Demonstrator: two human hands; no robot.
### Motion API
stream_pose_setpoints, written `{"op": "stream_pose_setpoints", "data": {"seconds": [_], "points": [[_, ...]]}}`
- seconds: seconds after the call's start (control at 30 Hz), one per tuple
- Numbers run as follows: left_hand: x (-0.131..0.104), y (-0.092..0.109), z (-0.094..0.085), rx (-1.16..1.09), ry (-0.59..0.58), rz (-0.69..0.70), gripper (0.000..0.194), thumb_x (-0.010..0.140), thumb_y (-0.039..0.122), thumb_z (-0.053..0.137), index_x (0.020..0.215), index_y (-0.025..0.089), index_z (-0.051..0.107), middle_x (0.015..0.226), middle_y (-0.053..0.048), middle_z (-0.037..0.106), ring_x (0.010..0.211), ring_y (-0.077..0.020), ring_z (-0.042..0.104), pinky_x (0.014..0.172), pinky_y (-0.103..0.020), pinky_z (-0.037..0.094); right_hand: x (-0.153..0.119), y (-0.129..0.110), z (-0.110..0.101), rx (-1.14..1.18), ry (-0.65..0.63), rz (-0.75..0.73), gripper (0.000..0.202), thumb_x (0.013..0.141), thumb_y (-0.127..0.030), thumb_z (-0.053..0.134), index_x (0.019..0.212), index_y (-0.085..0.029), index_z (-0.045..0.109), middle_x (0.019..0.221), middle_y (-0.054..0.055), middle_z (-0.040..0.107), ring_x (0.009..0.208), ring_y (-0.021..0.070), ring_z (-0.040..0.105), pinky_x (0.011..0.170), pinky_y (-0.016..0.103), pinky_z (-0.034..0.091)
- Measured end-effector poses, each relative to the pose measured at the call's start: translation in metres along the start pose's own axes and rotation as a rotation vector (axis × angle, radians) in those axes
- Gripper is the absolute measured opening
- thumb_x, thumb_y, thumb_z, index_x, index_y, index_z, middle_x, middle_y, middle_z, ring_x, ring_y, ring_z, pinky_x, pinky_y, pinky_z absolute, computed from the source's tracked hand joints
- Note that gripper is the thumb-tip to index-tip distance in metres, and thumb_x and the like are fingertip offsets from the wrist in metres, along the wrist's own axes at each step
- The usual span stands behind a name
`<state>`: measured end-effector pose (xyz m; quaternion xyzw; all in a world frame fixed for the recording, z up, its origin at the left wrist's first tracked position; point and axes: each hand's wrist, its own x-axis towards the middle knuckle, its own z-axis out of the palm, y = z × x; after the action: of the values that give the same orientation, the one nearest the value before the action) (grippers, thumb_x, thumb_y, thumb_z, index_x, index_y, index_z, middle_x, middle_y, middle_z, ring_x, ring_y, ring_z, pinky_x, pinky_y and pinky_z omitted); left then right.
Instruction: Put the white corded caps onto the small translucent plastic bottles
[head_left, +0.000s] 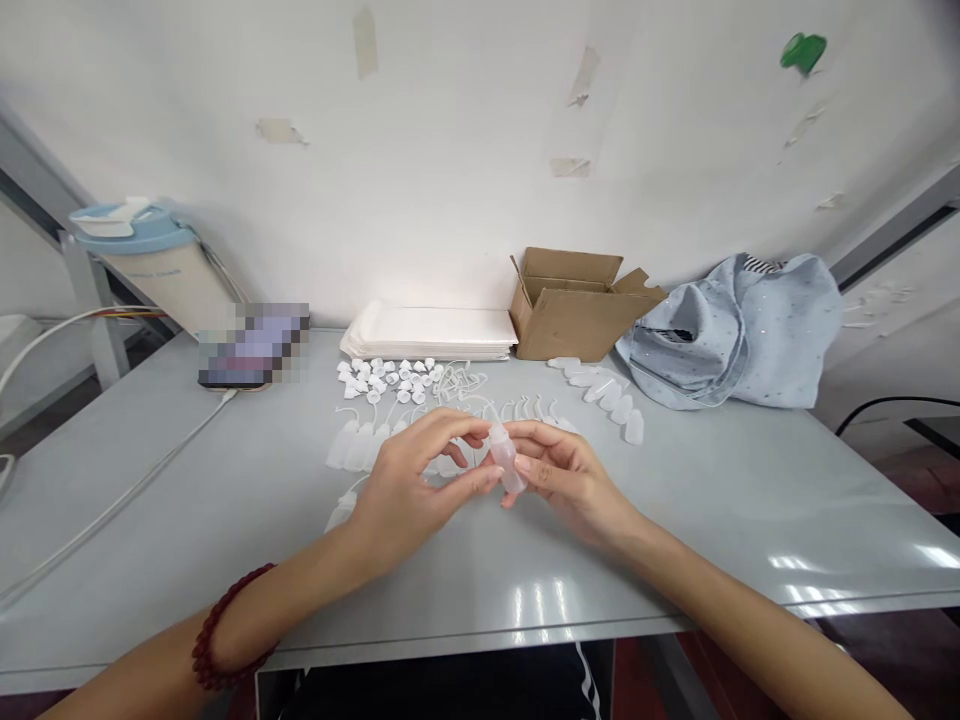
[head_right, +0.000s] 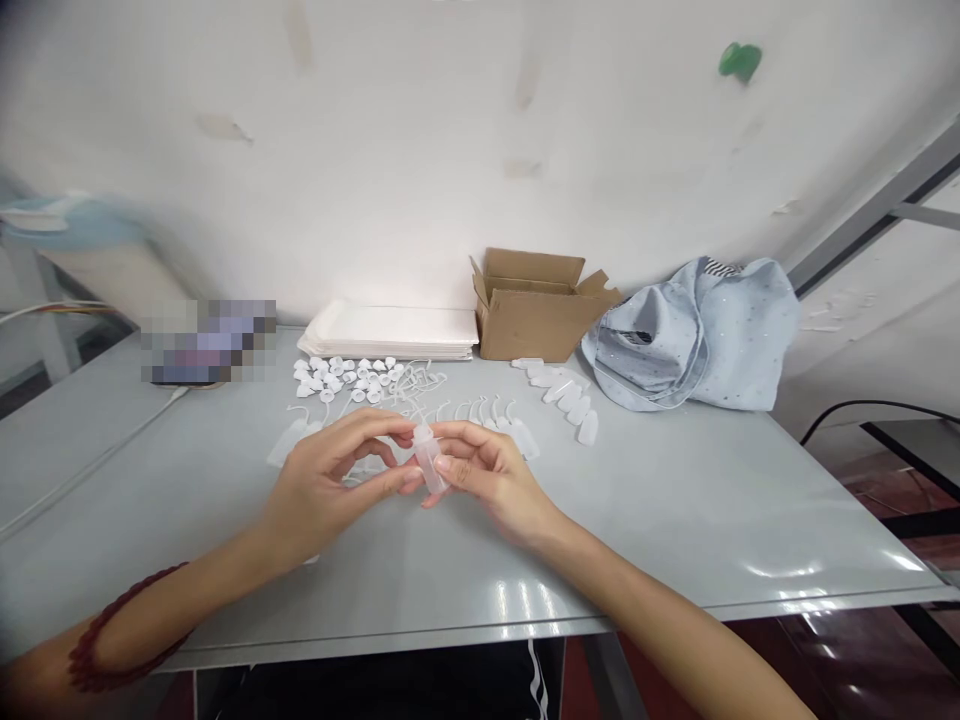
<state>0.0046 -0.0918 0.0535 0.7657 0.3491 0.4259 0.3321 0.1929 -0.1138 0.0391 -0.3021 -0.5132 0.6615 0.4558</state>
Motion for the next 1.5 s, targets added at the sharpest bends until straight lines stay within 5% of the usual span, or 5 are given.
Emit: {"op": "stream_pose_setpoints", "data": {"seconds": [0.13,0.6,1.0,1.13,1.5], "points": [[-0.003,-0.004,0.002,0.281,0.033,0.329,0.038,0.080,0.024,0.068,0.115,0.020,0.054,0.108,-0.010,0.058,0.098,-0.0226,0.058,0.081,-0.038,0.053,0.001,-0.002,-0.001,0.096,0.005,0.106,0.031,0.085,-0.033,0.062,0.113,-0.021,0.060,0.100,0.009,0.070,0.091,0.0197,0.068,0.077,0.034,0.054],[-0.004,-0.009,0.004,0.825,-0.132,0.710,0.039,0.082,0.008,0.054,0.122,0.006,0.050,0.114,-0.018,0.059,0.112,-0.0315,0.051,0.091,-0.045,0.050,0.000,0.004,0.006,-0.158,0.049,-0.007,0.028,0.085,-0.029,0.063,0.112,-0.022,0.061,0.101,0.004,0.070,0.096,0.0167,0.065,0.084,0.030,0.050],[-0.001,-0.007,-0.018,0.583,-0.234,0.632,0.038,0.083,0.020,0.061,0.119,0.011,0.051,0.112,-0.013,0.061,0.113,-0.0283,0.048,0.093,-0.043,0.048,0.002,-0.001,0.005,-0.023,-0.192,0.101,0.034,0.093,-0.030,0.050,0.125,-0.020,0.053,0.100,0.006,0.068,0.093,0.0169,0.066,0.091,0.037,0.047],[-0.019,-0.007,-0.030,0.536,-0.301,0.514,0.035,0.083,0.018,0.061,0.116,0.013,0.053,0.112,-0.012,0.060,0.113,-0.0263,0.047,0.094,-0.040,0.047,0.001,0.003,0.006,-0.110,-0.272,0.192,0.036,0.091,-0.030,0.054,0.126,-0.017,0.053,0.089,0.006,0.068,0.083,0.0156,0.066,0.074,0.029,0.048],[-0.063,-0.023,-0.058,0.574,-0.577,0.211,0.033,0.084,0.023,0.059,0.116,0.022,0.054,0.120,-0.006,0.056,0.124,-0.0264,0.038,0.095,-0.036,0.046,0.002,0.000,0.004,-0.223,-0.207,0.272,0.029,0.087,-0.035,0.058,0.108,-0.015,0.061,0.081,0.005,0.068,0.058,0.0089,0.058,0.052,0.021,0.041]]}}
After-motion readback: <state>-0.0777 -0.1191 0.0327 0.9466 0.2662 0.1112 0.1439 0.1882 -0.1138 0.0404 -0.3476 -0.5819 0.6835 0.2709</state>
